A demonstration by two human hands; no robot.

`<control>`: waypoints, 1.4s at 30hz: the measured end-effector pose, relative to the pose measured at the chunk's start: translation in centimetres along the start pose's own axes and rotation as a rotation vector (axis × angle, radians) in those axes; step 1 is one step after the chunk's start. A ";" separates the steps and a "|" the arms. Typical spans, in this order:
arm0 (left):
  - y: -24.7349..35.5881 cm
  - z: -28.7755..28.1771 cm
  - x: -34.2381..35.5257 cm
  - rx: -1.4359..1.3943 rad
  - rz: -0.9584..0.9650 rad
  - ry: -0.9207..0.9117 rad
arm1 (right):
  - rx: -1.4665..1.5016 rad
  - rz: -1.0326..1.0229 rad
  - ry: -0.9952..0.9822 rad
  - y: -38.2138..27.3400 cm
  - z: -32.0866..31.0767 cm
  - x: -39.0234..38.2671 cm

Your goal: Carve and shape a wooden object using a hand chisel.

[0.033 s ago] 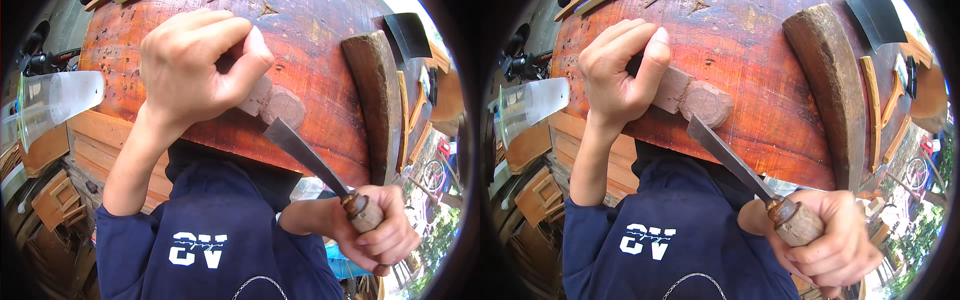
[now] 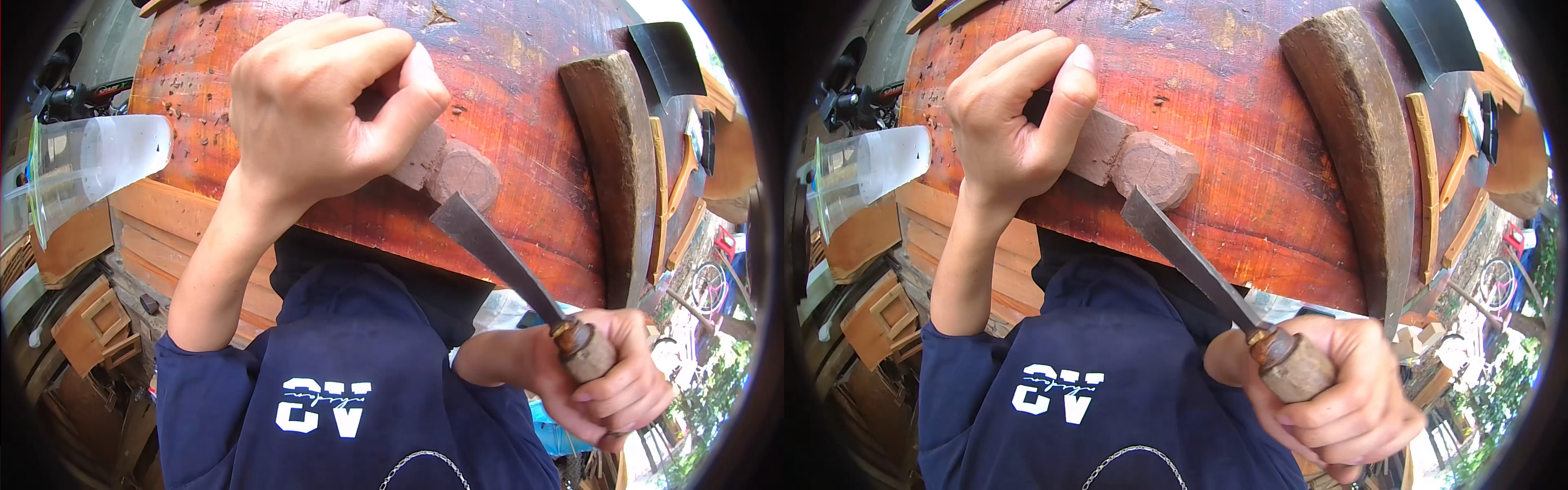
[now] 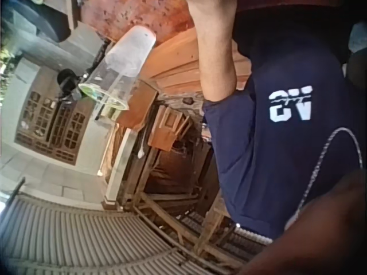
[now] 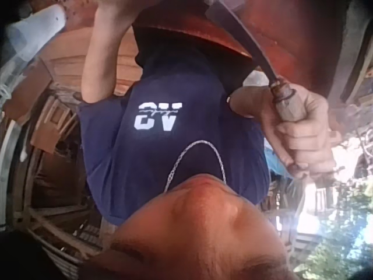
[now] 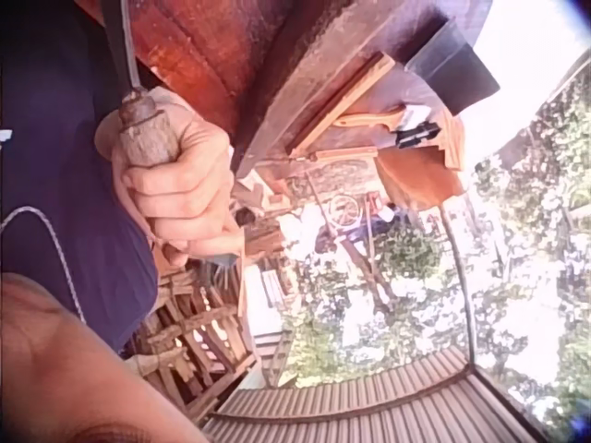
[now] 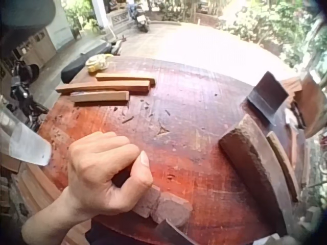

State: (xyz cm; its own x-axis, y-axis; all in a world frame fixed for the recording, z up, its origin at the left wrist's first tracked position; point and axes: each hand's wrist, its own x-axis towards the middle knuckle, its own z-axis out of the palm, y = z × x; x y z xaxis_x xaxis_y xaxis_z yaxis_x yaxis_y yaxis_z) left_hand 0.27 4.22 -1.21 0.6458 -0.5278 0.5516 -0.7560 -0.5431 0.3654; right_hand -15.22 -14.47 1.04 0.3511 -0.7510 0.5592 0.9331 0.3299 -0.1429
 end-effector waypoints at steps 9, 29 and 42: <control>0.0 0.4 0.0 -0.023 0.008 0.039 | 0.408 0.064 -0.211 2.0 -0.3 2.5; -0.2 -0.1 -0.3 -0.048 0.002 0.004 | 0.283 0.108 -0.089 0.2 0.8 1.1; -0.8 2.0 -0.2 -0.050 0.038 0.150 | -0.351 0.039 -0.105 0.2 1.5 3.9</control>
State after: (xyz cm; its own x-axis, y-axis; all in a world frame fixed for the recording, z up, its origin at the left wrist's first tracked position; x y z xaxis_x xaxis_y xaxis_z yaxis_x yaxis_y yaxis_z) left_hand 0.94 3.43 -3.16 0.5959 -0.4420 0.6705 -0.7866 -0.4893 0.3766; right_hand -13.76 -16.50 4.42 0.3941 -0.6727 0.6262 0.8952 0.1269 -0.4272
